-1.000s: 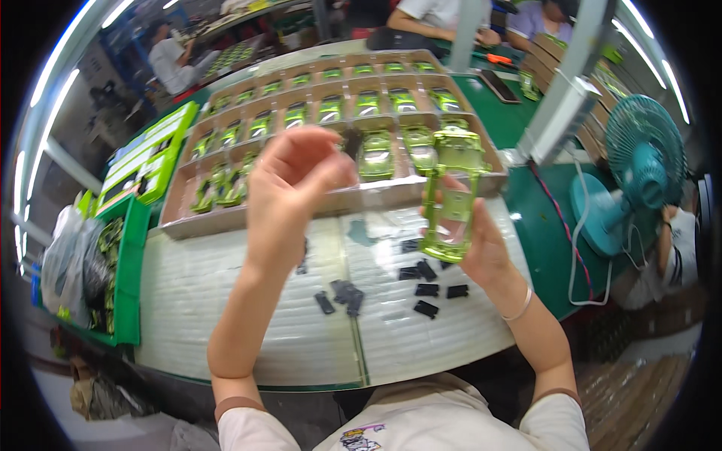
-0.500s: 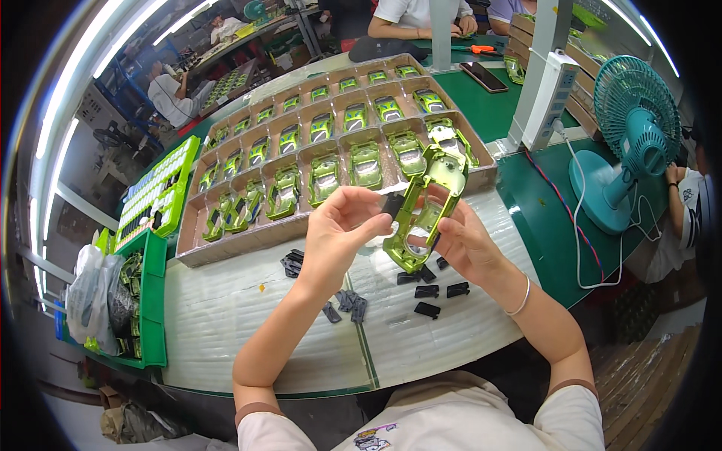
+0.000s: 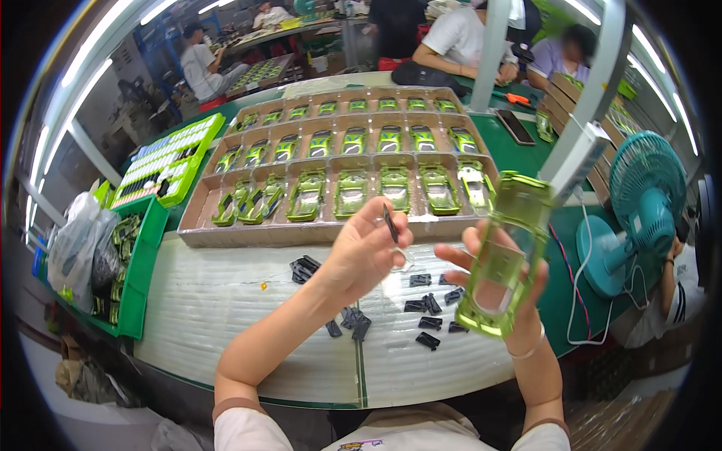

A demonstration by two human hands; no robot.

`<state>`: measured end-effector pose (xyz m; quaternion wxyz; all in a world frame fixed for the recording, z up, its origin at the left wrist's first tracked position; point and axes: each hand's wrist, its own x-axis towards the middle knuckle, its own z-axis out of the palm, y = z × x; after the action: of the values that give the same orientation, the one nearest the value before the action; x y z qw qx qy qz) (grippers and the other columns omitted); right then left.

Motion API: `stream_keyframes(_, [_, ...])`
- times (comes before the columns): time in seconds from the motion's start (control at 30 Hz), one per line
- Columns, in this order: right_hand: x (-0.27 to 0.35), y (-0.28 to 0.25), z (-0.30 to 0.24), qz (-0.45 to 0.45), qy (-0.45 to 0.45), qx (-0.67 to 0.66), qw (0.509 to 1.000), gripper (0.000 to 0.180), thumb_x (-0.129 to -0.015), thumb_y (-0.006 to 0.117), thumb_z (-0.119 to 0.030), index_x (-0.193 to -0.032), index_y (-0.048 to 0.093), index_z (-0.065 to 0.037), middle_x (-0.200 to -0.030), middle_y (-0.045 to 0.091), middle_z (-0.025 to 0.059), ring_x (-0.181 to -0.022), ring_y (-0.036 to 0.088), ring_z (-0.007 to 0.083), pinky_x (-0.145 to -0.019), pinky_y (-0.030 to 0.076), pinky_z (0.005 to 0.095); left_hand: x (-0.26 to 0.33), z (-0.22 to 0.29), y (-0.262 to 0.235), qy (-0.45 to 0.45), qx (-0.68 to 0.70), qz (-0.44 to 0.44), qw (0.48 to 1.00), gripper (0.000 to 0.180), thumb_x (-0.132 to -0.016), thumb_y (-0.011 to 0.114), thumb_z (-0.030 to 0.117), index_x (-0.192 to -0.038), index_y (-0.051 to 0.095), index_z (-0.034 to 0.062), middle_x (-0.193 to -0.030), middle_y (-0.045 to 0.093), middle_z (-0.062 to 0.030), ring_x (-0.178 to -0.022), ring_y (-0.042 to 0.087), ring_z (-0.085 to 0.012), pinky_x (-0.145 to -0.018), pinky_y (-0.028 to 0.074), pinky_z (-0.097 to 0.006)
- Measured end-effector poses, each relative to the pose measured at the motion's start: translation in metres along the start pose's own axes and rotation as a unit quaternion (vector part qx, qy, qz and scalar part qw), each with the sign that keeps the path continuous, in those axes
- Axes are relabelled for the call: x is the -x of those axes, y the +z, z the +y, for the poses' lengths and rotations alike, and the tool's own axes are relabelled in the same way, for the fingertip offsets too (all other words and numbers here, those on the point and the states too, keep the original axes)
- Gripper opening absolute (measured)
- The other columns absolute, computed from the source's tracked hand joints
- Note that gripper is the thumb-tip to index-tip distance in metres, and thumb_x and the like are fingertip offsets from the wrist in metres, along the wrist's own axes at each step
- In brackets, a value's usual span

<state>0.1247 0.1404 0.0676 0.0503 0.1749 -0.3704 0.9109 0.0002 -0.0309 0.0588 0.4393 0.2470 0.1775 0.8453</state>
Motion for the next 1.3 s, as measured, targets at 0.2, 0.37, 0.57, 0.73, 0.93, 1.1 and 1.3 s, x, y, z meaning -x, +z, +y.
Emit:
stream_keyframes(0.2, [-0.031, 0.067, -0.027, -0.12, 0.132, 0.028, 0.983, 0.096, -0.054, 0.079, -0.036, -0.125, 0.033, 0.009, -0.127, 0.033, 0.0318, -0.097, 0.054, 0.0424, -0.072, 0.051, 0.0418, 0.006, 0.007, 0.02, -0.011, 0.072, -0.104, 0.992, 0.03, -0.077, 0.064, 0.008, -0.094, 0.041, 0.0161, -0.079, 0.05, -0.0014, -0.068, 0.055, -0.0131, -0.042, 0.053, -0.021])
stream_keyframes(0.37, [-0.052, 0.085, -0.027, -0.11, 0.14, 0.118, 0.977, 0.106, -0.053, 0.074, -0.054, -0.128, 0.026, 0.003, -0.115, 0.041, 0.0378, -0.085, 0.06, 0.0392, -0.067, 0.053, 0.0407, 0.004, 0.006, 0.018, 0.021, 0.163, -0.19, 0.968, 0.028, -0.079, 0.061, 0.004, -0.094, 0.04, 0.0144, -0.079, 0.053, -0.0029, -0.062, 0.058, -0.0163, -0.038, 0.051, -0.023])
stream_keyframes(0.57, [-0.049, 0.104, -0.025, -0.051, 0.105, 0.217, 0.969, 0.112, -0.056, 0.064, -0.07, -0.134, 0.018, -0.005, -0.103, 0.049, 0.039, -0.073, 0.063, 0.0331, -0.06, 0.054, 0.0371, 0.0, 0.005, 0.018, 0.061, 0.197, -0.279, 0.938, 0.027, -0.079, 0.061, 0.003, -0.094, 0.04, 0.0133, -0.079, 0.055, -0.0036, -0.063, 0.057, -0.0177, -0.035, 0.05, -0.024])
stream_keyframes(0.73, [-0.049, 0.101, -0.024, -0.06, 0.118, 0.169, 0.977, 0.112, -0.055, 0.07, -0.063, -0.135, 0.017, -0.006, -0.107, 0.045, 0.0404, -0.079, 0.063, 0.0346, -0.064, 0.054, 0.0383, -0.002, 0.005, 0.019, 0.072, 0.2, -0.299, 0.93, 0.026, -0.079, 0.06, 0.003, -0.094, 0.041, 0.0127, -0.079, 0.056, -0.0045, -0.063, 0.057, -0.0192, -0.034, 0.049, -0.026])
stream_keyframes(0.93, [-0.046, 0.087, -0.023, -0.079, 0.144, 0.055, 0.985, 0.113, -0.053, 0.082, -0.038, -0.135, 0.012, -0.006, -0.116, 0.037, 0.0418, -0.094, 0.057, 0.0394, -0.075, 0.051, 0.0431, -0.001, 0.007, 0.021, 0.072, 0.195, -0.305, 0.929, 0.025, -0.079, 0.06, 0.003, -0.094, 0.042, 0.0124, -0.079, 0.057, -0.0057, -0.062, 0.057, -0.0209, -0.034, 0.049, -0.026])
stream_keyframes(1.1, [-0.05, 0.084, -0.025, -0.12, 0.175, 0.024, 0.977, 0.112, -0.054, 0.084, -0.027, -0.135, 0.011, -0.003, -0.118, 0.034, 0.0425, -0.102, 0.052, 0.0419, -0.082, 0.048, 0.0463, -0.001, 0.006, 0.021, 0.068, 0.199, -0.298, 0.931, 0.022, -0.08, 0.059, 0.004, -0.092, 0.043, 0.0125, -0.078, 0.057, -0.006, -0.059, 0.056, -0.0215, -0.035, 0.048, -0.026])
stream_keyframes(1.3, [-0.046, 0.09, -0.019, -0.101, 0.133, 0.025, 0.986, 0.105, -0.056, 0.082, -0.029, -0.132, 0.017, 0.003, -0.114, 0.037, 0.0436, -0.098, 0.053, 0.0436, -0.079, 0.049, 0.0465, -0.001, 0.006, 0.021, 0.065, 0.21, -0.294, 0.93, 0.018, -0.081, 0.057, 0.006, -0.091, 0.044, 0.0126, -0.077, 0.058, -0.0064, -0.056, 0.055, -0.0222, -0.035, 0.048, -0.026])
